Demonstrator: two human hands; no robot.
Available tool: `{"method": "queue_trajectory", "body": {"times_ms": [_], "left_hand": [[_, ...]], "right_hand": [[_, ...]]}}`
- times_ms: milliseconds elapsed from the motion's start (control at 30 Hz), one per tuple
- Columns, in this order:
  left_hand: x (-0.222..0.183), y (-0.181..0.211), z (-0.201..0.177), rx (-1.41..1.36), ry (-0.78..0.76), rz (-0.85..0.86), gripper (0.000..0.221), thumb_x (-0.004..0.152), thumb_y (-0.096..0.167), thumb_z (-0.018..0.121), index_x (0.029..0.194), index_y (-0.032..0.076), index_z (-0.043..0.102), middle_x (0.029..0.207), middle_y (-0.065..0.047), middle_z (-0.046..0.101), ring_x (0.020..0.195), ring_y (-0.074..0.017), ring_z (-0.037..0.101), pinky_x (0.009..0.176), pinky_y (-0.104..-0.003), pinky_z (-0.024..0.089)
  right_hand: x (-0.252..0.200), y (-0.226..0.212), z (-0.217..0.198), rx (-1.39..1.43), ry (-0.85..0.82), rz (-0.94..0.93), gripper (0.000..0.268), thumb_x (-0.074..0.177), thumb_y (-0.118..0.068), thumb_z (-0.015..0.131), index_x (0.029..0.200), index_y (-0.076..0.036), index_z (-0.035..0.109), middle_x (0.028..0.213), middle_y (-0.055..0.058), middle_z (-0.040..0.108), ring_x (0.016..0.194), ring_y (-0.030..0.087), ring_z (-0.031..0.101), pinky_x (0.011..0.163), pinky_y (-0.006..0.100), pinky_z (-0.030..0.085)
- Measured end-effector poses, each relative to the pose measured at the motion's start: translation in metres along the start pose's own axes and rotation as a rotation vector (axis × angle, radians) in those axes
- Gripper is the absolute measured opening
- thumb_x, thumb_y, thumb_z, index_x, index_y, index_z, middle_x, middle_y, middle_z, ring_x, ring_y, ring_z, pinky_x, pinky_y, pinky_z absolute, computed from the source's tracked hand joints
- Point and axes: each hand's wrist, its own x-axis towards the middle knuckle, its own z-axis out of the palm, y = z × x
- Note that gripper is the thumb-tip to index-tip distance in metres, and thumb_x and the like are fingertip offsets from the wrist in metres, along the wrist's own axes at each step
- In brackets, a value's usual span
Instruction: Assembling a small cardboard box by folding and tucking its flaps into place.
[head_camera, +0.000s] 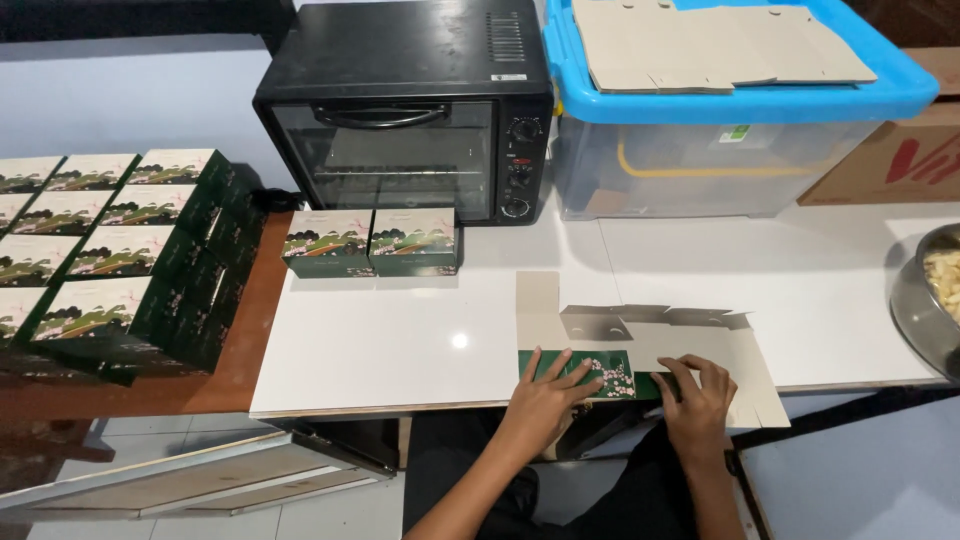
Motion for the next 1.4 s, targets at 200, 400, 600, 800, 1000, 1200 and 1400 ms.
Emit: {"method": "queue_trajectory", "body": {"times_ms": [200, 400, 600, 800, 1000, 1200, 1400], "left_hand": [[0.005, 0.016, 0.011, 0.176, 0.099, -0.014, 0.066, 0.101, 0.047, 0.056, 0.160, 0.029, 0.032, 0.166, -0.008, 0.036, 0.153, -0.0403, 0.029, 0.114, -0.078, 0.015], [0.013, 0.009, 0.029, 0.443, 0.093, 0.058, 0.082, 0.100, 0.069, 0.051, 0.167, 0.039, 0.013, 0.177, 0.002, 0.008, 0.161, -0.0313, 0.016, 0.110, -0.085, 0.011], [0.016, 0.013, 0.024, 0.188, 0.074, 0.049, 0.074, 0.099, 0.047, 0.061, 0.163, 0.040, 0.024, 0.171, -0.002, 0.029, 0.158, -0.0373, 0.021, 0.106, -0.090, 0.009], [0.017, 0.012, 0.026, 0.222, 0.041, 0.041, 0.071, 0.099, 0.050, 0.056, 0.162, 0.040, 0.026, 0.170, -0.003, 0.028, 0.157, -0.0369, 0.019, 0.106, -0.090, 0.008], [0.018, 0.012, 0.031, 0.271, 0.031, 0.018, 0.076, 0.096, 0.050, 0.057, 0.163, 0.039, 0.023, 0.169, -0.003, 0.027, 0.157, -0.0376, 0.017, 0.105, -0.091, 0.009], [0.021, 0.012, 0.028, 0.217, -0.017, -0.006, 0.072, 0.096, 0.050, 0.057, 0.161, 0.040, 0.026, 0.169, -0.003, 0.028, 0.157, -0.0360, 0.017, 0.105, -0.090, 0.006], [0.021, 0.011, 0.027, 0.207, 0.038, -0.006, 0.075, 0.094, 0.050, 0.063, 0.160, 0.042, 0.029, 0.169, -0.002, 0.030, 0.157, -0.0338, 0.020, 0.107, -0.088, 0.007]], "right_hand": [[-0.016, -0.044, 0.013, 0.180, -0.040, 0.079, 0.030, 0.091, 0.008, 0.063, 0.117, -0.004, 0.072, 0.116, 0.011, 0.072, 0.113, 0.030, 0.065, 0.106, 0.043, 0.050], [-0.045, -0.052, 0.011, 0.129, -0.158, 0.076, 0.051, 0.105, -0.025, 0.049, 0.152, -0.007, 0.049, 0.158, 0.011, 0.049, 0.152, 0.029, 0.040, 0.127, 0.058, 0.021], [-0.056, -0.031, -0.018, -0.282, -0.173, 0.063, 0.079, 0.082, -0.017, 0.067, 0.157, -0.027, 0.045, 0.167, 0.002, 0.042, 0.159, 0.029, 0.034, 0.121, 0.074, 0.021], [-0.042, 0.019, -0.037, -0.049, -0.132, 0.105, 0.067, 0.076, 0.014, 0.067, 0.133, -0.020, 0.068, 0.135, -0.001, 0.069, 0.131, 0.024, 0.061, 0.127, 0.056, 0.028], [-0.006, 0.027, -0.036, -0.024, -0.014, 0.082, 0.041, 0.093, -0.015, 0.073, 0.134, -0.019, 0.069, 0.136, 0.002, 0.068, 0.131, 0.024, 0.058, 0.123, 0.049, 0.024], [-0.017, 0.032, 0.000, 0.065, 0.014, 0.032, 0.043, 0.084, 0.014, 0.067, 0.120, -0.007, 0.074, 0.125, 0.008, 0.074, 0.123, 0.025, 0.067, 0.123, 0.047, 0.039], [-0.028, 0.016, -0.023, 0.086, -0.129, 0.084, 0.069, 0.079, 0.014, 0.052, 0.143, -0.011, 0.060, 0.146, 0.008, 0.061, 0.145, 0.029, 0.051, 0.131, 0.067, 0.014]]}}
